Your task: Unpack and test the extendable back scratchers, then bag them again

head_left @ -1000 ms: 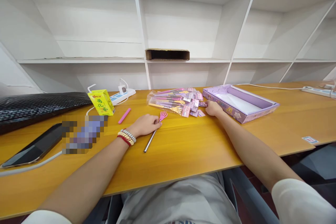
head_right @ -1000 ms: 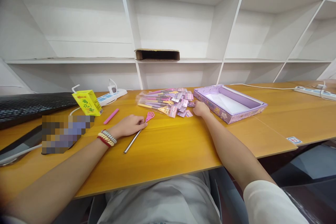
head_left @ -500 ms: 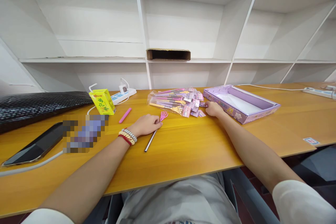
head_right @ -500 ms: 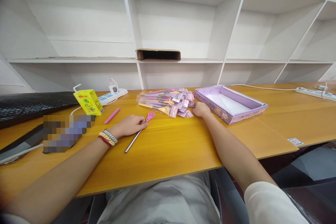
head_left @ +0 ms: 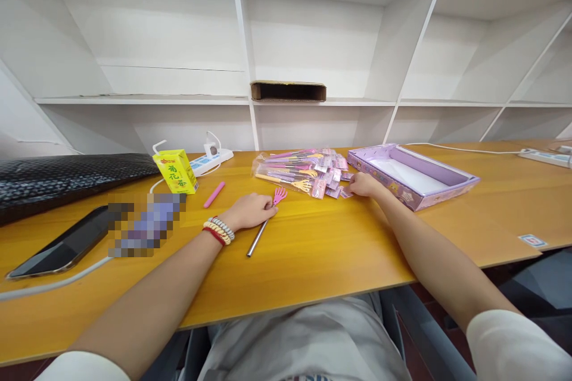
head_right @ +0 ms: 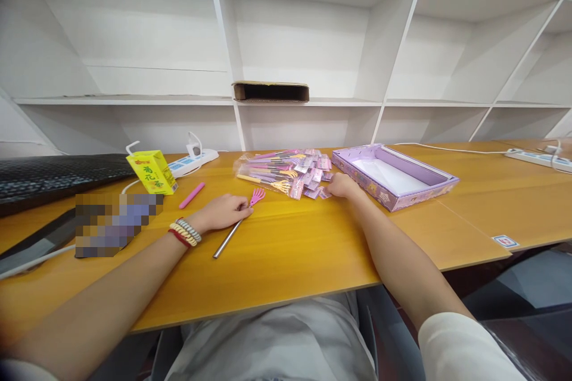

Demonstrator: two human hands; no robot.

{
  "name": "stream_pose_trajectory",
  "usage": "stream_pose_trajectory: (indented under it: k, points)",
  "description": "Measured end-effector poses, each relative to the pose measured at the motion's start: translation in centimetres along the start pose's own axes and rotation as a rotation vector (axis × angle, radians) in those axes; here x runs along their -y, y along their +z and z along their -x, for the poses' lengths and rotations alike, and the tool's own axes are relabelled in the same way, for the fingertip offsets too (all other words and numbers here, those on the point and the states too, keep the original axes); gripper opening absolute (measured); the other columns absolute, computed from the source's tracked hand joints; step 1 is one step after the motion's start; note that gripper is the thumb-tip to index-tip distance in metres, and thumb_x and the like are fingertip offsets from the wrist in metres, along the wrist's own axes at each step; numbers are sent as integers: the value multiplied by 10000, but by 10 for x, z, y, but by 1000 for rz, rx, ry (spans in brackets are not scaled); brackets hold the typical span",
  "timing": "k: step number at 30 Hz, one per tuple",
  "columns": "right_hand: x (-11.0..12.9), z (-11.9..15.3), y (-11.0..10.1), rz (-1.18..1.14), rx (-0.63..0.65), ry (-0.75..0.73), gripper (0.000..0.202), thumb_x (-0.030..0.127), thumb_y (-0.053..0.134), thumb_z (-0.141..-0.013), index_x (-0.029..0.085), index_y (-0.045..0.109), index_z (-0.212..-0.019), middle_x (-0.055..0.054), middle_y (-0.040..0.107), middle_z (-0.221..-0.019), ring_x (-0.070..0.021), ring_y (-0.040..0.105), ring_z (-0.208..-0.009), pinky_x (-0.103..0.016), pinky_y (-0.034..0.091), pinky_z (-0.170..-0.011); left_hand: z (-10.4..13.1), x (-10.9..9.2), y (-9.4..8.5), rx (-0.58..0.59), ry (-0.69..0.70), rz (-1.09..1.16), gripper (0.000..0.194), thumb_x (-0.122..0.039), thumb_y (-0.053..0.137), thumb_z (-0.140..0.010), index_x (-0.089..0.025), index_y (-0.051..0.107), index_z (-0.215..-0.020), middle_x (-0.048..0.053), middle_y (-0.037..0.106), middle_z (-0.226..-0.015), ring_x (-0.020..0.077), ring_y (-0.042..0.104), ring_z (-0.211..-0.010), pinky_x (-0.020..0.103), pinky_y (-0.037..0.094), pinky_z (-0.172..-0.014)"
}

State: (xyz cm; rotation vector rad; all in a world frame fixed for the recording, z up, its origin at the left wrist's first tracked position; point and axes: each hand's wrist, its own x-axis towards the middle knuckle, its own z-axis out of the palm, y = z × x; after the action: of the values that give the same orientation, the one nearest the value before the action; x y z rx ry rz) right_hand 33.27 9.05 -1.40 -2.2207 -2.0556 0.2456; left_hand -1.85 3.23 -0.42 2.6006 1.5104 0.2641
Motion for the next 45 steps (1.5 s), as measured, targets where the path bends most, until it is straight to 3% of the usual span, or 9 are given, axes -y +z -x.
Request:
stream_pose_trajectory:
  k: [5, 8, 13, 18, 24, 30, 36, 42, 45]
  points:
    - [-9, -6, 2, 29, -36, 47, 297, 334, 557, -695, 140, 679, -884, -149, 662, -959, -268, 623, -879, -306, 458, -701, 0, -1, 0, 1, -6, 1, 342, -485, 404, -806, -198, 505, -649, 23, 586, -641, 164, 517, -584, 283, 290, -544]
    - [-10, -6, 1, 37, -56, 84, 386, 416, 529, -723, 128, 665, -941, -175, 648, -987, -288, 619, -895, -330, 464, -694, 0, -1, 0, 1, -4, -3, 344, -487, 398, -809, -201, 505, -651, 24, 589, -644, 166, 520, -589, 283, 295, -548]
    - [-6, -2, -1, 26, -4, 33, 465, 621, 551, -646, 180, 674, -731, -108, 664, -830, -246, 634, -767, -303, 461, -646, 1, -2, -1, -4, -9, 2, 339, -482, 408, -802, -201, 508, -643, 24, 585, -636, 166, 519, -585, 286, 297, -550]
    - [-2, 4, -6, 26, 44, 20, 418, 597, 578, -635, 187, 629, -571, -78, 645, -698, -212, 621, -682, -283, 440, -603, 0, -2, -1, -7, -20, 11, 330, -477, 424, -795, -198, 509, -639, 23, 583, -634, 165, 516, -581, 287, 293, -542]
    - [3, 8, -10, -6, 9, 37, 376, 548, 626, -603, 176, 622, -654, -65, 650, -739, -207, 618, -719, -251, 417, -547, 0, -1, 0, -7, -4, 12, 334, -479, 413, -804, -200, 502, -643, 19, 575, -624, 163, 515, -577, 284, 289, -541]
    - [3, 6, -6, -10, -11, 39, 316, 489, 596, -643, 178, 604, -587, -65, 644, -689, -207, 622, -672, -247, 406, -513, 1, -4, -2, -3, -24, 12, 337, -481, 416, -798, -198, 504, -637, 22, 580, -625, 160, 513, -570, 285, 293, -546]
    - [2, 4, -3, -10, 10, 32, 192, 314, 555, -656, 163, 641, -573, -79, 639, -617, -206, 619, -639, -253, 417, -530, 0, -3, -1, 1, -10, -2, 331, -477, 412, -803, -202, 496, -638, 17, 577, -619, 163, 514, -571, 284, 290, -543]
    - [1, 2, 1, -32, -59, 42, 231, 224, 499, -693, 140, 657, -840, -128, 677, -847, -238, 624, -773, -280, 435, -644, 0, 0, 1, -5, 3, 0, 331, -478, 407, -806, -205, 501, -644, 16, 578, -623, 165, 514, -576, 285, 293, -546]
    - [4, 5, 0, -86, -214, 41, 301, 262, 431, -766, 154, 603, -988, -128, 645, -1014, -255, 593, -900, -297, 425, -716, 0, -2, 0, -4, -2, -4, 338, -481, 405, -808, -203, 509, -647, 23, 586, -639, 170, 524, -591, 287, 303, -551]
